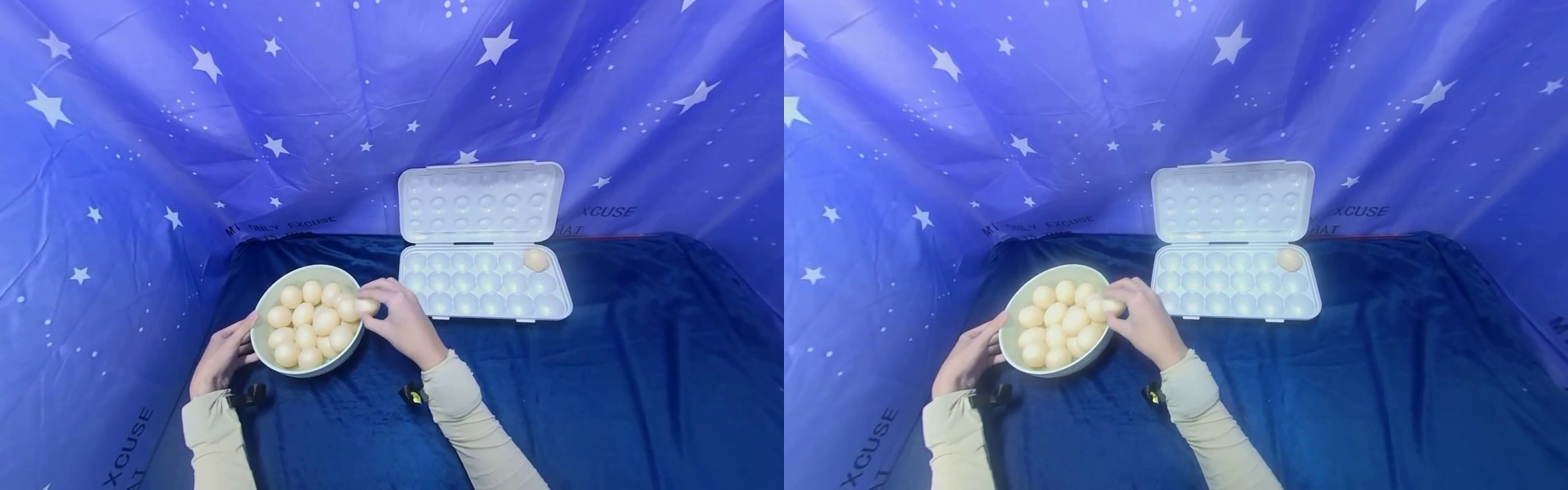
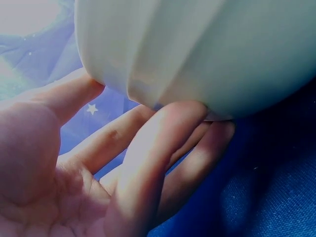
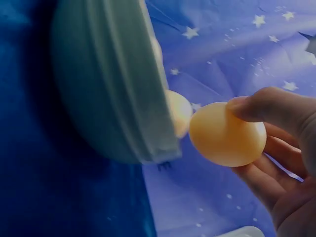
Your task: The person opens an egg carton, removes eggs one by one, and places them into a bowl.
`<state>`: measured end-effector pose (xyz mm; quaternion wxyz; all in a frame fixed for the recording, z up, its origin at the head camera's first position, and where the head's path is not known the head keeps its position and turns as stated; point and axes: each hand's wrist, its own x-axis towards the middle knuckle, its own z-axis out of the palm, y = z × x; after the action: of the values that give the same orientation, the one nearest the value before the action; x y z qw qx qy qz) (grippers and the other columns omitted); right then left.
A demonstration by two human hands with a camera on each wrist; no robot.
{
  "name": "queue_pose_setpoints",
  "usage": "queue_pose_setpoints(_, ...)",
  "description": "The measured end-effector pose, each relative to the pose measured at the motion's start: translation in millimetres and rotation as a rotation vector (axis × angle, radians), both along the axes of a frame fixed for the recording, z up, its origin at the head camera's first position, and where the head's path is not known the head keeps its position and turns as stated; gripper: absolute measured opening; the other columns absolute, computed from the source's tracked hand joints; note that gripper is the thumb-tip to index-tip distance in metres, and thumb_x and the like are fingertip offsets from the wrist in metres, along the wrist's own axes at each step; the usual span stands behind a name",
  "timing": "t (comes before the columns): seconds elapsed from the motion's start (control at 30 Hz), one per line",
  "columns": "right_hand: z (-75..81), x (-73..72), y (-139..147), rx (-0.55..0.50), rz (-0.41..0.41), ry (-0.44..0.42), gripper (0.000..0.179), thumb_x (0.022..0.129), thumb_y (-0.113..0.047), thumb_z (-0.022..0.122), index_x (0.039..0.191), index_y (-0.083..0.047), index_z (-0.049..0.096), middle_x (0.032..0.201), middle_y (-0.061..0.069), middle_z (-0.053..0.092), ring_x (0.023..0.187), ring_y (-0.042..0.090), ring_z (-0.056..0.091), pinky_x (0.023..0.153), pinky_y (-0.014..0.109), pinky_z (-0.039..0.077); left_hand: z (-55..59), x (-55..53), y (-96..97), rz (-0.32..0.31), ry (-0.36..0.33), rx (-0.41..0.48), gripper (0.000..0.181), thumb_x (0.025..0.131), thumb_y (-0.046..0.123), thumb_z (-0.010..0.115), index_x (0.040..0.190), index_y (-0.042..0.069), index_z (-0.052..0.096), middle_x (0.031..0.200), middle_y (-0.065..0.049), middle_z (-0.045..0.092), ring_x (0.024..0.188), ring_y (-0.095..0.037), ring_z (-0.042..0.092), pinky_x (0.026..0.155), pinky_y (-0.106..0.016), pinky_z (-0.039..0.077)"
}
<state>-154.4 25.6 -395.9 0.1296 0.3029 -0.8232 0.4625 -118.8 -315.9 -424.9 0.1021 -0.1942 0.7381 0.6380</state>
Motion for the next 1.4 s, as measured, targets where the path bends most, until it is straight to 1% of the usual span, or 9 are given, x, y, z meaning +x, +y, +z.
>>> queue_pose_setpoints(0.03, -2.4, 0.1, -2, 0.002, 0.008, 0.001, 0.025, 0.083, -0.007, 0.079, 0.107, -0.003, 0.075, 0.111, 0.005, 0.070, 0.108, 0.021, 0.062, 0.101, 0.037, 0.049, -0.1, -0.1, 0.1, 0.000, -0.001, 0.000, 0.075, 0.099, 0.049, 0.056, 0.148, -0.004, 0.038, 0.100, 0.007, 0.069, 0.087, -0.005, 0.069, 0.076, -0.027, 0.060)
queue_pose_setpoints(0.1, -7.3, 0.4, -7, 0.007, 0.018, 0.007, 0.026, 0.084, -0.008, 0.078, 0.109, -0.004, 0.074, 0.113, 0.005, 0.070, 0.108, 0.020, 0.061, 0.095, 0.035, 0.052, -0.3, -0.5, 0.2, 0.001, -0.001, -0.001, 0.075, 0.099, 0.049, 0.056, 0.148, -0.004, 0.038, 0.099, 0.007, 0.069, 0.087, -0.005, 0.070, 0.076, -0.027, 0.060)
queue_pose_setpoints(0.23, -15.7, 0.2, -16, 0.007, 0.035, 0.026, 0.026, 0.087, -0.008, 0.076, 0.113, -0.005, 0.073, 0.118, 0.004, 0.068, 0.111, 0.018, 0.059, 0.096, 0.033, 0.052, -0.4, -1.2, -0.2, 0.000, 0.002, 0.007, 0.075, 0.099, 0.048, 0.056, 0.149, -0.005, 0.036, 0.098, 0.008, 0.070, 0.086, -0.005, 0.070, 0.075, -0.027, 0.060)
queue_pose_setpoints(0.37, -23.4, 0.0, -23, 0.016, 0.046, 0.040, 0.026, 0.090, -0.010, 0.074, 0.116, -0.006, 0.071, 0.121, 0.005, 0.067, 0.116, 0.018, 0.059, 0.101, 0.033, 0.050, -0.4, -1.2, -0.2, 0.000, 0.003, 0.013, 0.076, 0.099, 0.047, 0.056, 0.149, -0.006, 0.034, 0.098, 0.009, 0.070, 0.086, -0.005, 0.070, 0.074, -0.028, 0.060)
queue_pose_setpoints(0.6, -33.5, -0.9, -29, 0.129, 0.044, 0.086, 0.027, 0.095, -0.012, 0.068, 0.122, -0.006, 0.070, 0.129, 0.006, 0.065, 0.124, 0.019, 0.057, 0.108, 0.035, 0.044, -1.0, -1.9, 0.3, -0.001, 0.007, 0.017, 0.074, 0.100, 0.046, 0.056, 0.148, -0.007, 0.036, 0.095, 0.009, 0.070, 0.085, -0.006, 0.070, 0.074, -0.028, 0.060)
queue_pose_setpoints(0.7, -35.5, -1.3, -29, 0.152, 0.048, 0.095, 0.028, 0.096, -0.010, 0.065, 0.123, -0.005, 0.069, 0.131, 0.006, 0.064, 0.125, 0.019, 0.057, 0.109, 0.035, 0.044, -0.7, -2.0, 0.2, -0.001, 0.011, 0.022, 0.074, 0.100, 0.046, 0.055, 0.148, -0.007, 0.036, 0.095, 0.009, 0.070, 0.085, -0.006, 0.070, 0.074, -0.027, 0.060)
queue_pose_setpoints(1.03, -33.5, 1.1, -28, 0.150, 0.051, 0.105, 0.031, 0.096, -0.008, 0.065, 0.126, -0.002, 0.067, 0.137, 0.008, 0.061, 0.130, 0.021, 0.054, 0.110, 0.036, 0.043, 1.6, -0.1, 1.4, -0.004, 0.007, 0.022, 0.075, 0.100, 0.047, 0.056, 0.149, -0.007, 0.035, 0.097, 0.007, 0.070, 0.086, -0.006, 0.070, 0.075, -0.028, 0.060)
queue_pose_setpoints(1.27, -24.9, 1.3, -20, 0.132, 0.023, 0.106, 0.030, 0.096, -0.010, 0.066, 0.126, -0.003, 0.067, 0.133, 0.008, 0.063, 0.129, 0.021, 0.055, 0.109, 0.036, 0.044, 1.8, 0.6, 2.1, 0.000, -0.011, -0.006, 0.076, 0.099, 0.049, 0.056, 0.148, -0.005, 0.037, 0.094, 0.009, 0.070, 0.085, -0.005, 0.069, 0.075, -0.027, 0.060)
queue_pose_setpoints(1.4, -17.8, -1.4, -10, 0.117, -0.005, 0.094, 0.027, 0.096, -0.010, 0.066, 0.122, -0.003, 0.069, 0.129, 0.009, 0.065, 0.127, 0.022, 0.056, 0.107, 0.037, 0.046, 1.9, 0.8, 2.0, 0.000, -0.009, 0.006, 0.076, 0.099, 0.049, 0.056, 0.149, -0.005, 0.036, 0.097, 0.008, 0.070, 0.086, -0.004, 0.069, 0.076, -0.027, 0.060)
